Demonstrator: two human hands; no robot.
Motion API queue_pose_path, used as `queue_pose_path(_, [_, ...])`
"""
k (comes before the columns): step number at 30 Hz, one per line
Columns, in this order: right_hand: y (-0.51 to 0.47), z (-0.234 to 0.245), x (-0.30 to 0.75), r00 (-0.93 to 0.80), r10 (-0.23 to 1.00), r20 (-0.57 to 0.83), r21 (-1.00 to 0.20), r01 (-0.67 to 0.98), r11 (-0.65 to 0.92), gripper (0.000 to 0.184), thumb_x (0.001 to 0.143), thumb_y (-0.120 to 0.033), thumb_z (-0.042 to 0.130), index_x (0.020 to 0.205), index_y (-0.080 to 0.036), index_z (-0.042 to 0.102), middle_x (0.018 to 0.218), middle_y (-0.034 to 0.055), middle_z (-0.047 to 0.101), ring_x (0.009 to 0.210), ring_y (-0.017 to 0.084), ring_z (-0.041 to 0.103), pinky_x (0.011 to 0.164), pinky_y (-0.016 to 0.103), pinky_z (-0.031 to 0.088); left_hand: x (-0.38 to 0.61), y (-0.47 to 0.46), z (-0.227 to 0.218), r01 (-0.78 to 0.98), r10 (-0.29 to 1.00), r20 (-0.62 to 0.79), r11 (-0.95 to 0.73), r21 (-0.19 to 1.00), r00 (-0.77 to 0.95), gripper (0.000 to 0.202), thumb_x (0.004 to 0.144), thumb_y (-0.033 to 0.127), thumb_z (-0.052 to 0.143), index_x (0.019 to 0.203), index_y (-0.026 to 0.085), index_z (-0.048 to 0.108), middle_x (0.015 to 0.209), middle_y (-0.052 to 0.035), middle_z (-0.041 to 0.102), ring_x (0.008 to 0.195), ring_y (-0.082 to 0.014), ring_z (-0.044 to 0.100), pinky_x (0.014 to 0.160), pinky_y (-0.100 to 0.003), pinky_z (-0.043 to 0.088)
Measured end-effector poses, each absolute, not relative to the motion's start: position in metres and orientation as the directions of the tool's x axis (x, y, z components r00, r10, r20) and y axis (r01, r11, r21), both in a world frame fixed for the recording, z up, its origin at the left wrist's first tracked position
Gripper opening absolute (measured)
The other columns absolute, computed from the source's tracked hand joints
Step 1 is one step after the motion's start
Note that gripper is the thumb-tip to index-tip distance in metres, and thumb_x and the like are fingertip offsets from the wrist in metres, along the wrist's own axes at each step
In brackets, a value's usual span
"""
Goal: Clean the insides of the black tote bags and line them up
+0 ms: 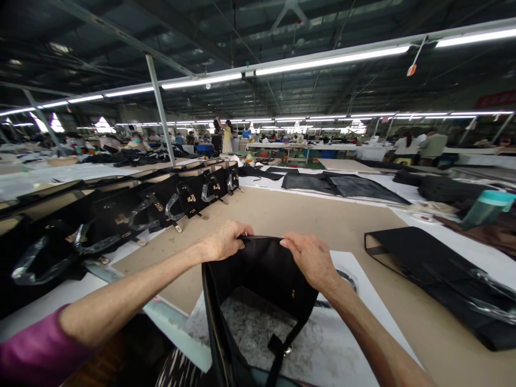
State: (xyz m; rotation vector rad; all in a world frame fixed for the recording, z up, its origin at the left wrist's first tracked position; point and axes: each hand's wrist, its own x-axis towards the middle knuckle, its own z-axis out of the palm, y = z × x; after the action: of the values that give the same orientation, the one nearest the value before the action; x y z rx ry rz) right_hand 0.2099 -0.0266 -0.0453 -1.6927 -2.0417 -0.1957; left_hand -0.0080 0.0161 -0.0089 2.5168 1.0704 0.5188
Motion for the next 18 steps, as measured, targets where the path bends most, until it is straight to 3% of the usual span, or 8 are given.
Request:
queue_pose_path(8, [-0.029,-0.039,0.21,-0.155,0.891,0.427,-0.199,0.945,0.26,0.024,0.083,-0.035,0.04,0.074,-0.027,0.061,0.066,-0.0039,0.062,0.066,0.015,0.054,0.057,0.023,0.031,-0.006,0.013,-0.003,0.593,0.765,0.036,-0.527,0.609,0.642,0.026,0.056,0.007,0.043,0.073,0.015,0.061,0.06,0.0024,0.058,0.055,-0.009,0.05,0.045,-0.015,0.032])
queue_pose_path(12, [-0.031,-0.032,0.203,-0.194,0.889,0.415,-0.134,0.953,0.271,0.027,0.084,-0.037,0.039,0.072,-0.026,0.061,0.066,-0.0032,0.062,0.065,0.015,0.054,0.057,0.024,0.029,-0.003,0.017,-0.006,0.556,0.743,-0.037,-0.465,0.689,0.668,0.027,0.055,0.008,0.044,0.076,0.013,0.06,0.063,0.0019,0.058,0.052,-0.0088,0.049,0.043,-0.015,0.032])
queue_pose_path(18, [-0.031,-0.026,0.187,-0.275,0.883,0.38,-0.03,0.951,0.308,0.031,0.087,-0.035,0.035,0.071,-0.022,0.058,0.064,-0.0016,0.061,0.063,0.013,0.054,0.055,0.022,0.027,-0.004,0.022,-0.008,0.531,0.724,-0.045,-0.46,0.712,0.688,0.024,0.057,0.011,0.045,0.076,0.013,0.059,0.062,0.0021,0.057,0.053,-0.0086,0.048,0.043,-0.016,0.029])
